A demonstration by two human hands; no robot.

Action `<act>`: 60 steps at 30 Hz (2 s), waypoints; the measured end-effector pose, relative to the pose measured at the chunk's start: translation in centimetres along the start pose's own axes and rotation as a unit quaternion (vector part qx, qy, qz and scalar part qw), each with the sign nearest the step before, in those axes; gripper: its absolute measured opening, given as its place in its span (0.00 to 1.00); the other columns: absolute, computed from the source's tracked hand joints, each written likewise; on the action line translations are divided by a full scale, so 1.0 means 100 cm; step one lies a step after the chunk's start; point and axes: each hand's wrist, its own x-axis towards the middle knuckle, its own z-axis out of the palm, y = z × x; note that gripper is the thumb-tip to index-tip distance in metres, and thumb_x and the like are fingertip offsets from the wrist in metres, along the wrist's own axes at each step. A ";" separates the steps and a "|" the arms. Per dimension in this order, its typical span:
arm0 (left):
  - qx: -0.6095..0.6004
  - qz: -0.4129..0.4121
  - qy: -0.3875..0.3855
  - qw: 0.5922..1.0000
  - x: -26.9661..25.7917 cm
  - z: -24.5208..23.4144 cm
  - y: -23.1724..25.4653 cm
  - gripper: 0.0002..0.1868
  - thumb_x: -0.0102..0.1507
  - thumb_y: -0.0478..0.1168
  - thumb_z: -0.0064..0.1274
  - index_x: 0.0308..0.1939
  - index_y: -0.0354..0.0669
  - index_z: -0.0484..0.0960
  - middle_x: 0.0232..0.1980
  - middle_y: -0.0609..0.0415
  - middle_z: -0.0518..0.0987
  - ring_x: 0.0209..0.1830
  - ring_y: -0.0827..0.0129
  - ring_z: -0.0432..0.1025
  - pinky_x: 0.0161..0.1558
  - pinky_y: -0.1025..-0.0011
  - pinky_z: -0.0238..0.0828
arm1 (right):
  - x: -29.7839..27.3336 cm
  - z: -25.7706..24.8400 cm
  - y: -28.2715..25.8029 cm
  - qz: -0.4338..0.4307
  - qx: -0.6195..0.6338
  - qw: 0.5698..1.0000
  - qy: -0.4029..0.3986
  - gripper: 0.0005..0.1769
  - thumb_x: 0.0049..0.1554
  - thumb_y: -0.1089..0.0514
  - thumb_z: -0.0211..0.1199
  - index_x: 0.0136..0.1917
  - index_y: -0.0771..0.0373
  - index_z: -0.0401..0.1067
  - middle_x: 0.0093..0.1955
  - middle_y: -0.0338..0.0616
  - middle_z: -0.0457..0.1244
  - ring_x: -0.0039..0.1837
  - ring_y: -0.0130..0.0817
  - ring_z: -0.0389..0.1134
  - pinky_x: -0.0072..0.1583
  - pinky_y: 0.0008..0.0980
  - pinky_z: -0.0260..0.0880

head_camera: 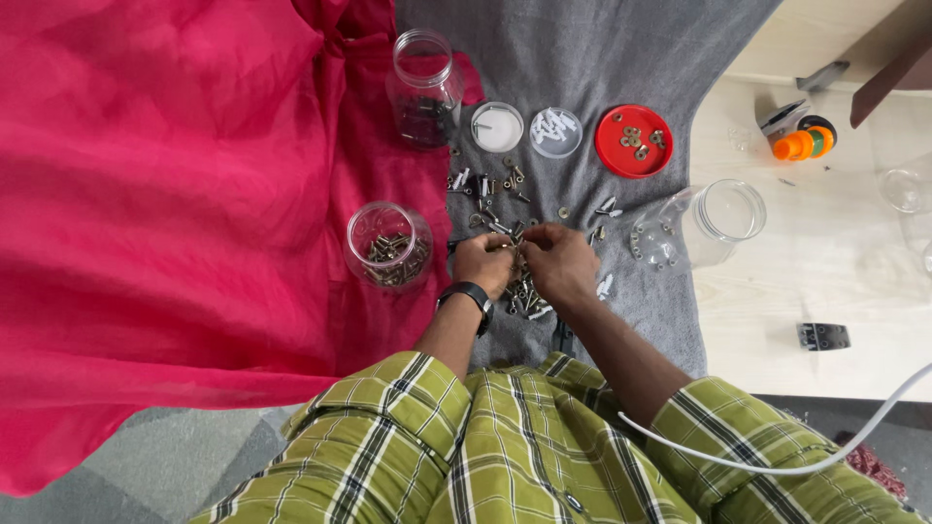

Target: The person sits on the floor and sorts small metal hardware pieces, including screws, nuts, and washers, from a pile on a gray cloth into separate glass jars and plastic containers.

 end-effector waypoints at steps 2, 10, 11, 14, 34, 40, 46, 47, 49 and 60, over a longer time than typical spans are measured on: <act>0.012 0.020 0.007 1.000 -0.002 0.001 0.003 0.13 0.60 0.27 0.55 0.49 0.32 0.83 0.40 0.47 0.85 0.34 0.69 0.81 0.33 0.71 0.81 | 0.001 0.001 0.002 0.006 0.031 0.999 -0.008 0.13 0.57 0.59 0.63 0.56 0.61 0.79 0.50 0.45 0.74 0.50 0.31 0.76 0.54 0.31 0.74; 0.011 0.014 0.020 1.000 -0.012 0.001 0.000 0.11 0.60 0.30 0.59 0.46 0.34 0.85 0.41 0.50 0.85 0.35 0.70 0.80 0.34 0.71 0.84 | 0.002 0.002 0.009 0.049 0.042 0.997 -0.037 0.11 0.56 0.59 0.65 0.50 0.66 0.79 0.45 0.46 0.73 0.45 0.31 0.74 0.51 0.31 0.74; 0.009 0.018 0.021 1.000 -0.012 0.001 0.000 0.10 0.60 0.30 0.60 0.45 0.33 0.85 0.41 0.50 0.85 0.35 0.70 0.80 0.34 0.71 0.83 | 0.002 0.003 0.010 0.054 0.064 0.996 -0.042 0.11 0.55 0.59 0.65 0.50 0.67 0.78 0.44 0.46 0.73 0.45 0.31 0.74 0.50 0.31 0.74; 0.034 0.028 0.029 0.999 -0.015 0.000 -0.001 0.10 0.59 0.32 0.61 0.44 0.34 0.85 0.40 0.51 0.85 0.33 0.72 0.79 0.31 0.73 0.80 | 0.006 0.004 0.017 0.064 0.122 0.989 -0.048 0.10 0.55 0.60 0.66 0.48 0.69 0.78 0.43 0.47 0.72 0.42 0.31 0.73 0.46 0.31 0.73; 0.038 0.065 0.105 0.992 -0.028 -0.001 -0.002 0.17 0.57 0.23 0.52 0.49 0.38 0.83 0.49 0.53 0.85 0.44 0.69 0.81 0.35 0.73 0.79 | 0.141 -0.064 -0.011 0.162 0.694 0.676 0.189 0.13 0.61 0.58 0.45 0.51 0.66 0.69 0.35 0.50 0.67 0.32 0.37 0.67 0.35 0.32 0.71; 0.097 0.089 0.167 0.977 -0.032 -0.002 0.004 0.16 0.59 0.26 0.55 0.50 0.39 0.83 0.49 0.53 0.86 0.47 0.68 0.80 0.47 0.71 0.77 | 0.093 -0.016 0.010 -0.117 0.016 0.992 -0.046 0.25 0.58 0.62 0.57 0.69 0.60 0.73 0.55 0.53 0.72 0.51 0.42 0.74 0.52 0.38 0.74; 0.181 0.132 0.180 0.958 -0.039 -0.007 0.004 0.19 0.58 0.30 0.53 0.53 0.41 0.84 0.50 0.49 0.86 0.50 0.65 0.81 0.54 0.68 0.75 | 0.027 0.011 0.020 -0.300 -0.298 0.899 -0.114 0.39 0.50 0.66 0.62 0.74 0.64 0.58 0.80 0.63 0.45 0.76 0.59 0.55 0.70 0.47 0.60; 0.189 0.138 0.185 0.955 -0.041 -0.007 0.004 0.19 0.57 0.31 0.53 0.53 0.41 0.85 0.51 0.48 0.86 0.50 0.64 0.81 0.54 0.68 0.75 | 0.021 0.011 0.022 -0.327 -0.298 0.892 -0.091 0.42 0.48 0.66 0.63 0.75 0.67 0.55 0.79 0.65 0.46 0.78 0.59 0.52 0.72 0.47 0.59; 0.166 0.127 0.187 0.960 -0.042 -0.006 0.007 0.18 0.58 0.34 0.54 0.53 0.41 0.84 0.50 0.49 0.86 0.51 0.63 0.81 0.54 0.68 0.75 | 0.013 0.008 0.026 -0.312 -0.284 0.901 -0.097 0.39 0.49 0.69 0.61 0.73 0.69 0.56 0.79 0.62 0.49 0.77 0.57 0.55 0.70 0.47 0.61; 0.168 0.105 0.178 0.964 -0.052 0.000 0.019 0.21 0.56 0.35 0.54 0.54 0.41 0.82 0.54 0.46 0.84 0.54 0.60 0.79 0.57 0.66 0.73 | 0.004 -0.019 0.015 -0.180 -0.219 0.956 -0.078 0.32 0.51 0.73 0.58 0.67 0.69 0.54 0.58 0.71 0.63 0.61 0.65 0.67 0.62 0.55 0.67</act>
